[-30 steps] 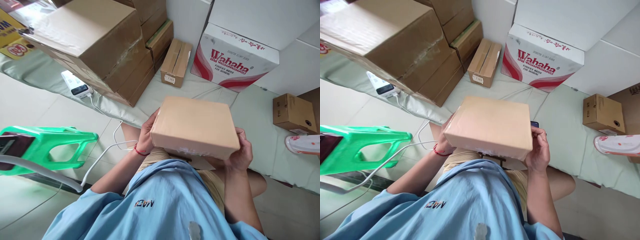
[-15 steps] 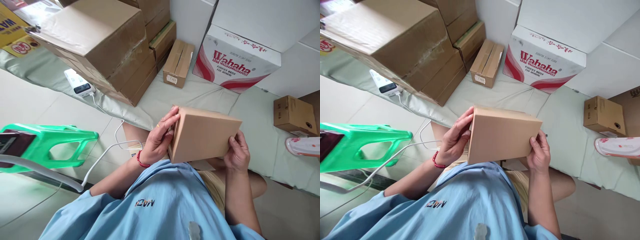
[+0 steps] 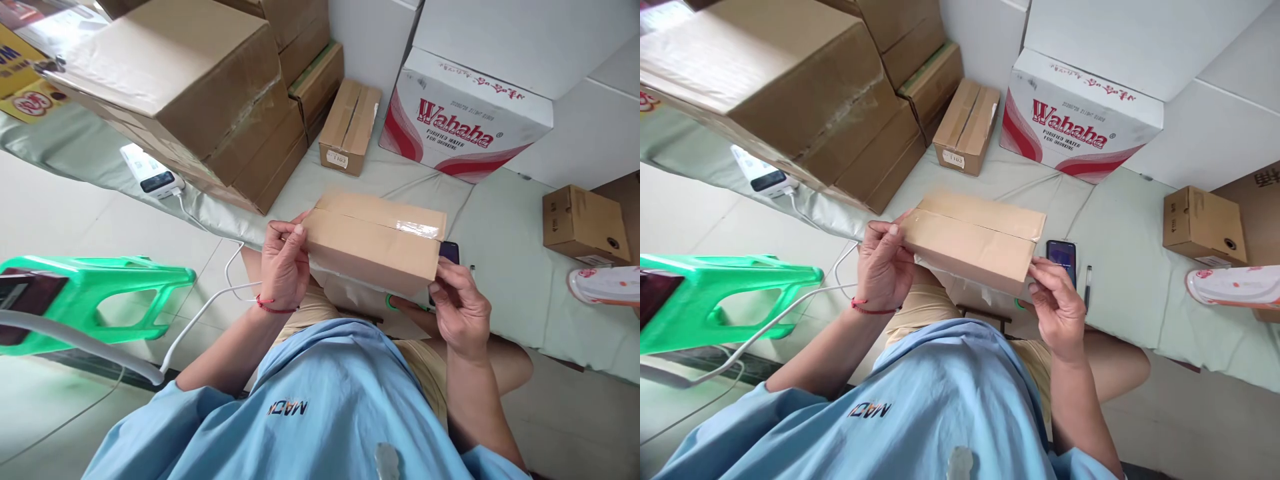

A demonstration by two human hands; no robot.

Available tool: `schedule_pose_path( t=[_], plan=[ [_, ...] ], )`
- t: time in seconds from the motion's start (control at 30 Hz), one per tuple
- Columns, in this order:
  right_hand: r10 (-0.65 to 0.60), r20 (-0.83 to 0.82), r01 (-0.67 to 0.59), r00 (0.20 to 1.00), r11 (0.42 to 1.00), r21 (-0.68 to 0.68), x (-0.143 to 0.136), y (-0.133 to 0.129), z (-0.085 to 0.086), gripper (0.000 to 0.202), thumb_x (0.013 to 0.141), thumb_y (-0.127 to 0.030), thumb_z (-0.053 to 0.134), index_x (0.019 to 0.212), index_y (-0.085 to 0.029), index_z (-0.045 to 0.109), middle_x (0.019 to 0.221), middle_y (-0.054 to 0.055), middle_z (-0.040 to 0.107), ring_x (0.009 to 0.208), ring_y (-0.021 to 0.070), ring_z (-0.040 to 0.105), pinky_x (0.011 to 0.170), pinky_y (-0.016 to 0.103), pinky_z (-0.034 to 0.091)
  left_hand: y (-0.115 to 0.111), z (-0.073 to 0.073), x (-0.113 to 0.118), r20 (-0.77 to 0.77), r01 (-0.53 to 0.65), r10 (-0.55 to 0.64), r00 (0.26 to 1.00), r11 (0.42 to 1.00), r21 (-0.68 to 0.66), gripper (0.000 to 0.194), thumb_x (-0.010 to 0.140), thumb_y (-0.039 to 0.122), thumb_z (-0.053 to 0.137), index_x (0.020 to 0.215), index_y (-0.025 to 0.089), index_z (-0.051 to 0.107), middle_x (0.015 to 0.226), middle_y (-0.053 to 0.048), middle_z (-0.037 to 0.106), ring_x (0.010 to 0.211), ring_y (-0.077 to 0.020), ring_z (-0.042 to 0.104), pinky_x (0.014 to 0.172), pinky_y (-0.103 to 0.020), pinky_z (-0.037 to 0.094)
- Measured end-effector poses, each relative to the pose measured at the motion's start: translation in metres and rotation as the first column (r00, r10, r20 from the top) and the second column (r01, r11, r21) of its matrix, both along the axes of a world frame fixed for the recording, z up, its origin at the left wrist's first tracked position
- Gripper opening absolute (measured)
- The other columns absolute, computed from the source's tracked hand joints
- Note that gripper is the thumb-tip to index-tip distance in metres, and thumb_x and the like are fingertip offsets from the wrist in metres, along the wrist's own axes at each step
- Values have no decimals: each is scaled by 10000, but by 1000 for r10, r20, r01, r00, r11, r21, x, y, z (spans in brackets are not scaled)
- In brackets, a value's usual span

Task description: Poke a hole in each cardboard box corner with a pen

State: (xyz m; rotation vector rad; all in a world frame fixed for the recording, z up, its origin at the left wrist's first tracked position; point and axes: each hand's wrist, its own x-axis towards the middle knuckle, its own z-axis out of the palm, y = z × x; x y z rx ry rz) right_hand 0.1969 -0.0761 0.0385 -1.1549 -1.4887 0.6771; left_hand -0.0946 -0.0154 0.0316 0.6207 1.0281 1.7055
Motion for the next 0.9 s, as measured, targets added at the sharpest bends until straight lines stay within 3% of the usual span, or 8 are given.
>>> schedule_pose_path(
  t=[0.13,0.3,0.43,0.53,0.63,0.73,0.9],
  plan=[
    [90,99,-93,991,995,21,-19,-5,15,557,1021,-100,634,1462,-429,716,1408,46,710,1466,261,616,1223,559,559,7,-6,-13,64,-67,73,995,994,-89,354,680,241,947,785,238,609,1045,6,793,1076,-168,720,937,-241,544],
    [155,258,-193,954,973,129,-46,-6,35,735,1008,-11,603,1622,-412,557,1408,61,670,1517,238,575,1244,484,563,6,-11,-29,227,-51,90,970,983,-174,176,749,129,800,788,213,650,828,24,703,876,-128,726,929,-220,584],
    [70,401,-167,913,963,211,-61,-5,39,849,989,-42,686,1727,-351,401,1521,116,620,1490,255,609,1242,433,565,-2,-13,-33,344,-32,104,933,977,-211,110,830,126,737,800,194,657,863,5,742,896,-129,747,915,-213,608],
    [-25,435,-104,900,957,272,-58,-3,42,828,987,7,644,1703,-361,449,1515,97,662,1438,239,656,1210,410,595,-19,-16,-29,423,115,6,906,959,-259,121,850,149,784,863,192,672,940,-5,771,931,-148,763,850,-241,649],
    [-110,417,-52,902,932,358,-43,3,52,771,970,54,617,1598,-393,595,1435,41,736,1369,244,707,1216,480,593,-47,-23,-14,501,366,-181,846,880,-302,240,803,107,845,960,207,693,1005,15,774,920,-159,768,868,-325,692],
    [-181,437,-38,881,894,447,-28,9,65,686,964,55,629,1482,-388,702,1316,4,802,1388,269,696,1242,568,552,-73,-34,9,600,585,-326,731,752,-304,343,751,23,866,976,218,696,950,47,748,930,-158,765,973,-424,694],
    [-133,421,-64,897,904,424,-22,6,70,465,1016,-47,627,1290,-380,803,1166,-20,845,1534,290,574,1270,612,509,-78,-49,29,691,784,-460,557,565,-256,224,870,235,877,1025,200,719,1075,-34,765,1040,-219,746,930,-471,691]
  ],
)
